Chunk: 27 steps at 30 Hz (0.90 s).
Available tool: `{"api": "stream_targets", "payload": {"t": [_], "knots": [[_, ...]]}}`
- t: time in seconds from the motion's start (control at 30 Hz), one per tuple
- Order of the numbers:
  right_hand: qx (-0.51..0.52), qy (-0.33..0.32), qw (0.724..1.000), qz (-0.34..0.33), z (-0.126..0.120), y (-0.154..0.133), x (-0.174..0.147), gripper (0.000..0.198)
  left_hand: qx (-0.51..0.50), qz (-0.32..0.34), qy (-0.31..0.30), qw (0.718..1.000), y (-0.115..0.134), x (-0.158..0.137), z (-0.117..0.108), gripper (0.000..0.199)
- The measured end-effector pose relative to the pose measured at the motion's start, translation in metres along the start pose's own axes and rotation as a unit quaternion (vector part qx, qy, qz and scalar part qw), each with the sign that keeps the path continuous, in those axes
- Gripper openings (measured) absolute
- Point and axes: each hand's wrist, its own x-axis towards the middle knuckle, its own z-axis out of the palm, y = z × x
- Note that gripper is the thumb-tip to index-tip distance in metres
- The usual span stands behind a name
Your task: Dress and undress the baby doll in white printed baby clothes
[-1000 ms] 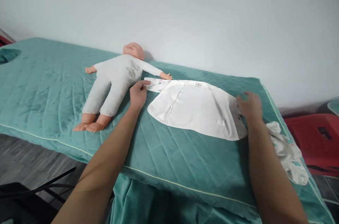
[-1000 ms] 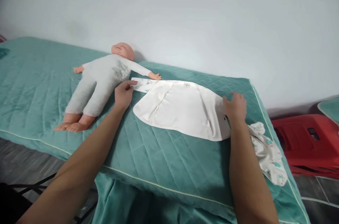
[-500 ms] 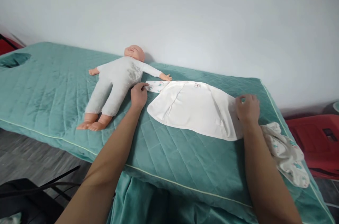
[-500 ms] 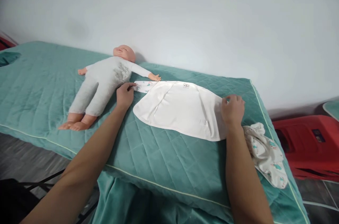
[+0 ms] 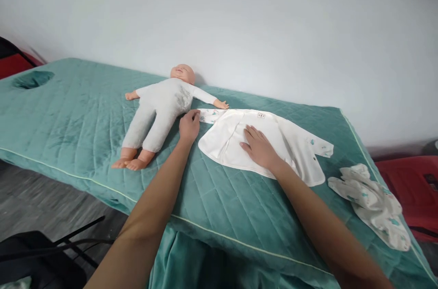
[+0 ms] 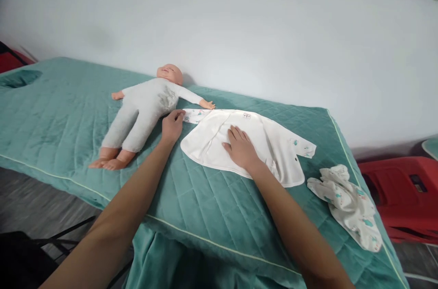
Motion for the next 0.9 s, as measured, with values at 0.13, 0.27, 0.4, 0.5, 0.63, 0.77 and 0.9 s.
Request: {"api": "stream_targets", "payload": {"t": [0.13, 0.27, 0.4, 0.5, 0.63, 0.77, 0.9], "knots": [[-0.005, 0.013, 1.0, 0.015, -0.007, 0.003, 0.043, 0.05, -0.039, -0.016, 0.011, 0.999, -0.004, 0.002, 0.001, 0.03], [0.027, 0.056, 0.997, 0.042, 0.0, 0.002, 0.062, 0.055, -0.106, -0.024, 0.03, 0.994, -0.008, 0.003, 0.003, 0.029], [0.018, 0.047, 0.997, 0.05, 0.007, 0.0, 0.058, 0.073, -0.114, -0.023, 0.038, 0.993, -0.009, 0.004, 0.003, 0.028], [-0.012, 0.031, 0.998, 0.049, 0.009, -0.001, 0.056, 0.077, -0.11, -0.023, 0.038, 0.993, -0.008, 0.004, 0.003, 0.028], [-0.033, 0.012, 0.999, 0.019, 0.008, 0.0, 0.06, 0.064, -0.1, -0.026, 0.034, 0.994, -0.007, 0.004, 0.003, 0.028], [-0.044, -0.002, 0.999, -0.018, 0.007, 0.002, 0.064, 0.064, -0.099, -0.028, 0.035, 0.994, -0.005, 0.004, 0.002, 0.027], [-0.025, 0.043, 0.999, 0.002, 0.009, 0.005, 0.069, 0.071, -0.098, -0.035, 0.029, 0.994, -0.004, 0.003, 0.001, 0.027]]}}
